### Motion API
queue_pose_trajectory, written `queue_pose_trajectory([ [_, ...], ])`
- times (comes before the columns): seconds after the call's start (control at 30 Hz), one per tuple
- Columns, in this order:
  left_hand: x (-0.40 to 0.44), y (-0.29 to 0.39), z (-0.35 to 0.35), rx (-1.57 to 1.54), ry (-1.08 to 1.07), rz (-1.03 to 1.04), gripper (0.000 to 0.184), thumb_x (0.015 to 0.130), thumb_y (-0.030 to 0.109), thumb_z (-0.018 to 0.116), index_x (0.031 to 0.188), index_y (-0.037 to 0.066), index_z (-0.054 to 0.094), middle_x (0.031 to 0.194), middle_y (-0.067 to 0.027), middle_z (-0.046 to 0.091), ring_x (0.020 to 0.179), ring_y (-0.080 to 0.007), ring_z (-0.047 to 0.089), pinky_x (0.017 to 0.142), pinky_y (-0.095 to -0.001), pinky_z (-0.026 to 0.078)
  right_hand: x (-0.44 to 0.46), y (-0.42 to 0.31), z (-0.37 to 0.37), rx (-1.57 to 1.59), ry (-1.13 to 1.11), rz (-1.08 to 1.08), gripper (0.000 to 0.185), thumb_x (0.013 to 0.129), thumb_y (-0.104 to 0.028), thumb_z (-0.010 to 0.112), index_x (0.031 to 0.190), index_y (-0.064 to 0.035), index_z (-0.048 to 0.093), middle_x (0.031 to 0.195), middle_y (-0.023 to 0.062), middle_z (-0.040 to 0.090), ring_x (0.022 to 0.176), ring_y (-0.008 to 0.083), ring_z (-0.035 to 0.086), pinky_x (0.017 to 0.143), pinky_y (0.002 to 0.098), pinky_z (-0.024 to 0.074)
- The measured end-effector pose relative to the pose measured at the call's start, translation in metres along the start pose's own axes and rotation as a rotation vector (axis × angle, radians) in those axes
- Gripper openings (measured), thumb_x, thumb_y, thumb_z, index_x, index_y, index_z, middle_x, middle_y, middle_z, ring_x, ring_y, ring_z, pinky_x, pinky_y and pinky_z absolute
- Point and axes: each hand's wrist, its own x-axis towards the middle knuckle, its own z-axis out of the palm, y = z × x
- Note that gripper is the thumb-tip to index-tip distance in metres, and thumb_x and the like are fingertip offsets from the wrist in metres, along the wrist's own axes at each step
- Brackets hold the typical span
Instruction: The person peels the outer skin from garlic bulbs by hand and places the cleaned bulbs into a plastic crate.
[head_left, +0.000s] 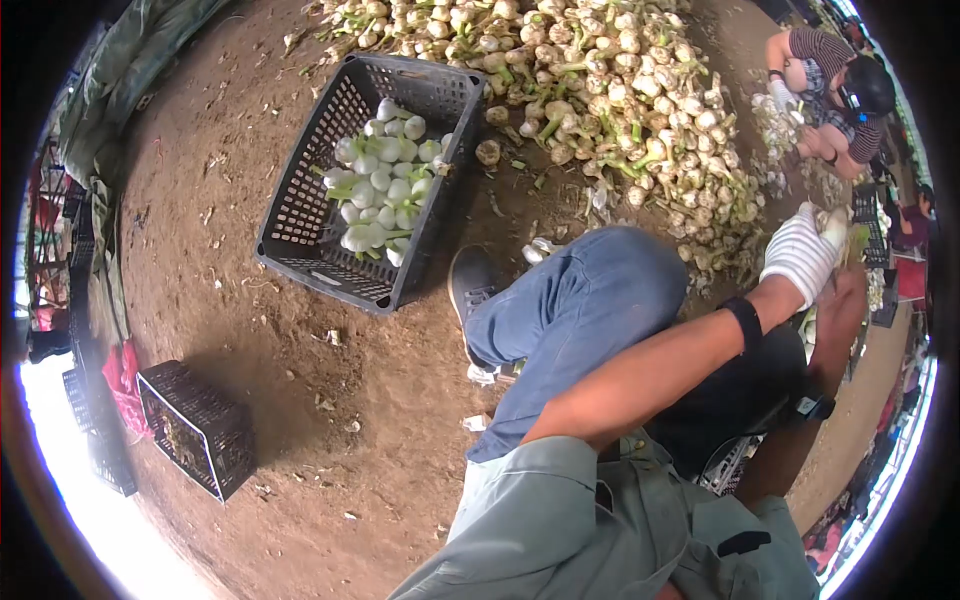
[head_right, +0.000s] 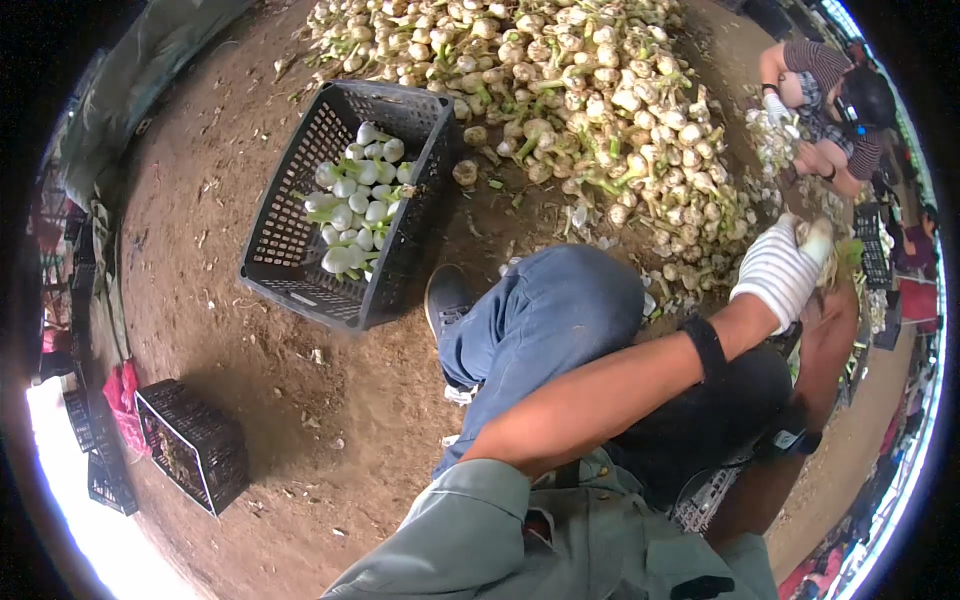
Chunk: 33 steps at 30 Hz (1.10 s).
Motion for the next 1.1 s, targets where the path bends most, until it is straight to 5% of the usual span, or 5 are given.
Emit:
queue_pose_trajectory([
  [0.07,-0.022,0.009,-0.005,0.068,-0.086,-0.065,0.057,0.092,0.045,0.049,0.113,-0.007,0.053,0.093,-0.0293,0.064,0.093,-0.0438,0.061,0.077,-0.0451,0.049,-0.005,-0.028,0.006,1.172,0.227,0.601,0.029,0.099,-0.016,0.050,0.122,0.0005,0.053,0.116,0.0091,0.059,0.104,0.0196,0.059,0.092,0.0348,0.0496],
  [0.23,-0.073,0.011,-0.013,0.283,0.013,0.177,0.097,0.071,0.034,0.075,0.144,-0.003,0.024,0.114,-0.0250,0.053,0.087,-0.0424,0.062,0.076,-0.0458,0.052,-0.043,-0.091,-0.004,1.464,0.104,0.534,0.036,0.101,-0.018,0.043,0.129,0.0032,0.051,0.119,0.0106,0.058,0.101,0.0189,0.061,0.088,0.0339,0.0509],
  [0.47,-0.068,-0.024,-0.038,-0.940,-0.469,-0.314,0.053,0.090,0.047,0.060,0.124,0.007,0.053,0.084,-0.0017,0.065,0.069,-0.0161,0.063,0.057,-0.0292,0.052,-0.064,-0.095,-0.008,0.124,0.242,-0.181,0.033,0.094,-0.012,0.056,0.124,0.0028,0.056,0.107,0.0101,0.062,0.076,0.0116,0.059,0.064,0.0275,0.0497],
  [0.6,-0.082,0.040,-0.046,-0.964,-0.358,-0.359,0.058,0.094,0.058,0.045,0.122,0.009,0.055,0.100,-0.0051,0.068,0.078,-0.0141,0.066,0.059,-0.0267,0.054,-0.052,-0.156,-0.032,1.556,0.076,0.519,0.032,0.097,-0.021,0.055,0.119,0.0014,0.058,0.080,0.0016,0.062,0.044,0.0014,0.035,0.040,0.0188,0.0277],
  [1.1,-0.053,0.085,-0.066,0.155,-0.153,0.352,0.077,0.083,0.025,0.075,0.141,-0.003,0.034,0.095,-0.0065,0.065,0.078,-0.0105,0.059,0.071,-0.0258,0.051,0.009,-0.151,-0.020,1.447,0.030,0.366,0.023,0.096,-0.026,0.060,0.101,-0.0038,0.064,0.075,-0.0018,0.059,0.050,0.0044,0.046,0.041,0.0219,0.0328],
])
